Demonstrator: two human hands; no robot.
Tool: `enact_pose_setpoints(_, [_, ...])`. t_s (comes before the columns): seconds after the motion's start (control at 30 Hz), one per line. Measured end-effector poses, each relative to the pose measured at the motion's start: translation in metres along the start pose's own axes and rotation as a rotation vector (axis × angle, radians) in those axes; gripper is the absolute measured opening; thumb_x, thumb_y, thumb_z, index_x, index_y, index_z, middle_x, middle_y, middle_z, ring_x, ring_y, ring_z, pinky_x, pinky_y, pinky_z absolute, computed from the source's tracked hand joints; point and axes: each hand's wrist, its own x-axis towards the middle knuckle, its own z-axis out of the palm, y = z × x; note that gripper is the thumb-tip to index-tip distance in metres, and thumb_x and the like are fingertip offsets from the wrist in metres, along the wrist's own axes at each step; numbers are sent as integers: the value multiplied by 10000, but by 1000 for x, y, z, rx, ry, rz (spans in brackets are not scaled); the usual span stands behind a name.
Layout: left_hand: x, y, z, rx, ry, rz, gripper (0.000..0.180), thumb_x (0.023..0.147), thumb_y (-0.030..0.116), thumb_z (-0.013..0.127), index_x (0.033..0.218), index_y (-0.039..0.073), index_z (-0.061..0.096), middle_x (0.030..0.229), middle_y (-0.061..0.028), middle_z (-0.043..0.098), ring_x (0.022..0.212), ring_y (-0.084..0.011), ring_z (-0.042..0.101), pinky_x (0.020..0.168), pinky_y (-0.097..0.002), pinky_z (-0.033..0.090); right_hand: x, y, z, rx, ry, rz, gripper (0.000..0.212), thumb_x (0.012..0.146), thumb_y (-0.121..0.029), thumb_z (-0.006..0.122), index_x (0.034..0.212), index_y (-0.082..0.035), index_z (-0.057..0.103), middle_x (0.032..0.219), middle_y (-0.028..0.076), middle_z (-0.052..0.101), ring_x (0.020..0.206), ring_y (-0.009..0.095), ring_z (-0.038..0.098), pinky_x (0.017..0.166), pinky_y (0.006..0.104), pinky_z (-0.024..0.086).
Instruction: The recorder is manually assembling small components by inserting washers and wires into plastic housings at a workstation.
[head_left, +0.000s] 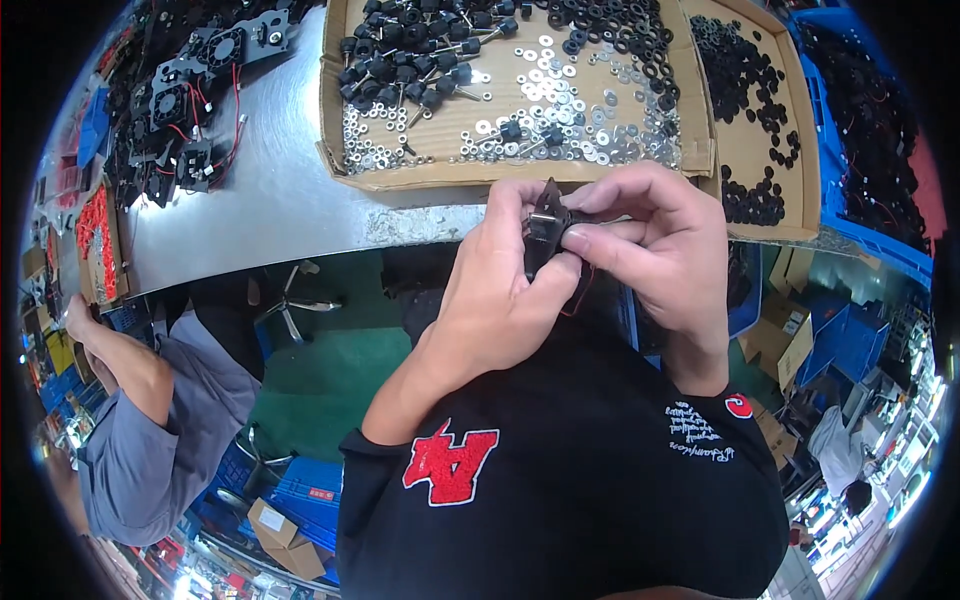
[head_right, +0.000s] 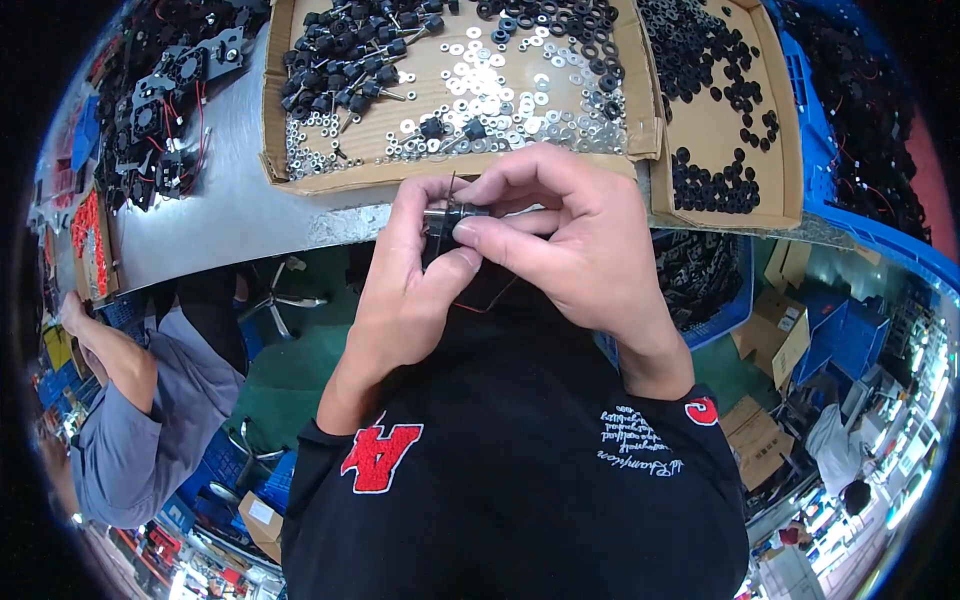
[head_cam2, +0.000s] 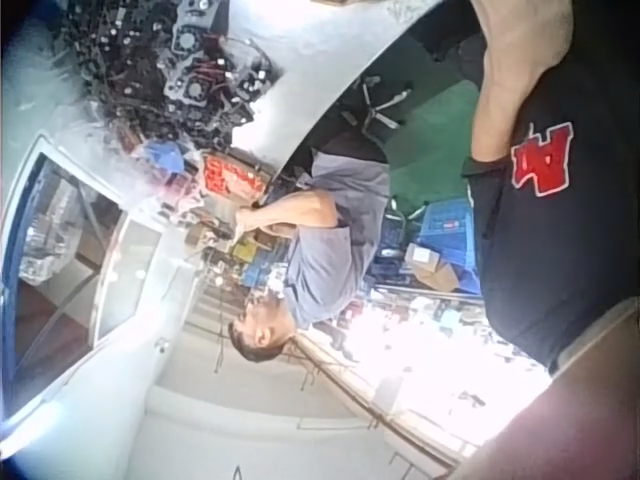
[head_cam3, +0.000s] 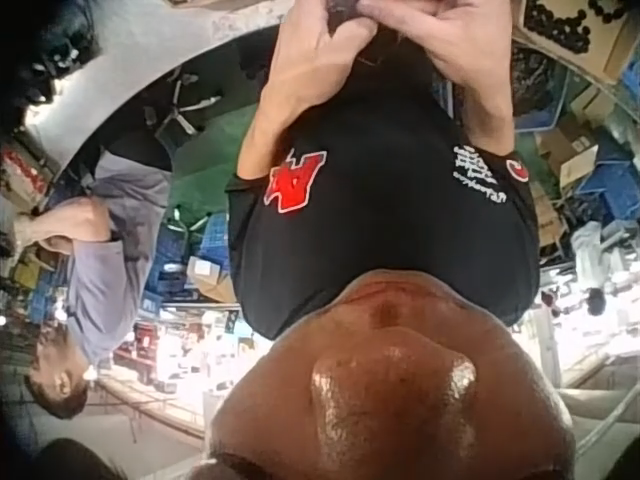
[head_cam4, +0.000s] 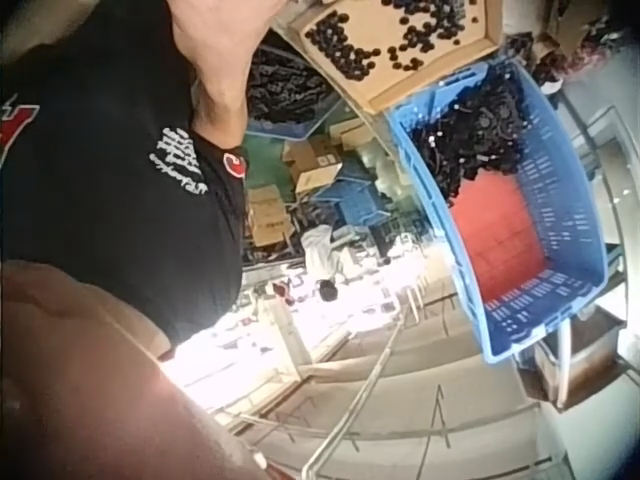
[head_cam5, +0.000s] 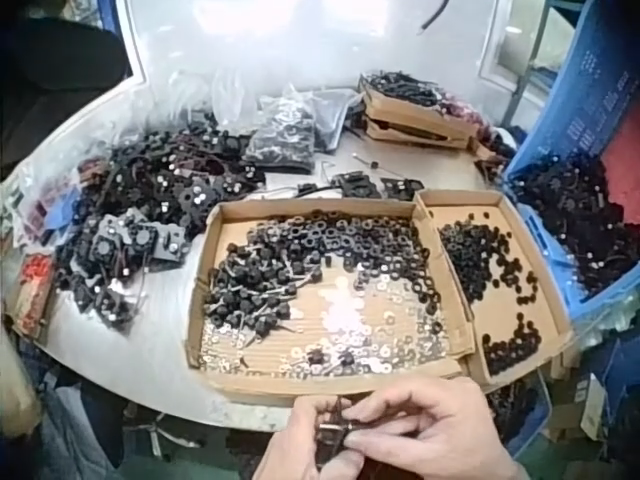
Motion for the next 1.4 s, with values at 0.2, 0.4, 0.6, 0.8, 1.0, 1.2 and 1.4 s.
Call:
enact_pose_setpoints(0.2, [-1,1,0,40,2,20,459,805,128,591,1174,-60,394,972,-253,616,892,-380,639,812,-417,492,-3,11,-1,-3,-24,-85,185,781,116,699,950,84,632,995,162,662,920,191,658,831,294,547])
enact_pose_setpoints(0.4, [0,7,2,66,27,-10,433,826,125,592,1165,-60,396,943,-238,624,867,-380,642,793,-411,494,2,33,-3,-77,23,-368,151,792,79,718,934,46,679,928,87,663,849,117,643,749,241,549])
enact_pose_setpoints(0.6, [1,13,4,119,-13,-33,457,838,134,605,1174,-75,377,981,-256,629,898,-386,645,806,-421,493,2,40,-9,38,35,-270,161,793,73,722,943,41,673,961,109,669,870,146,630,780,266,517])
enact_pose_setpoints(0.8, [0,13,6,195,-7,18,496,851,144,607,1207,-86,349,1017,-279,624,941,-403,636,842,-424,486,-10,49,-1,173,124,-255,152,814,43,723,958,37,675,965,115,689,860,140,646,784,262,524])
enact_pose_setpoints(1.0, [-3,19,6,164,-30,-18,537,868,180,593,1241,-100,329,1067,-302,597,968,-427,619,849,-440,477,-12,48,-3,107,140,-204,164,840,7,713,997,44,678,978,134,702,896,138,649,796,257,522])
enact_pose_setpoints(1.2, [-8,12,-10,288,-46,49,578,918,190,524,1342,-121,284,1156,-307,520,1088,-436,522,962,-432,402,-7,40,-6,18,29,-175,176,891,-14,634,1044,64,676,1037,150,691,940,165,642,847,277,498])
enact_pose_setpoints(1.4, [-5,14,-13,351,15,195,545,894,211,629,1300,-94,434,1121,-243,573,1043,-369,570,933,-385,436,-7,37,-10,55,-14,-193,227,885,-55,652,1077,66,662,1090,132,639,965,153,606,872,266,460])
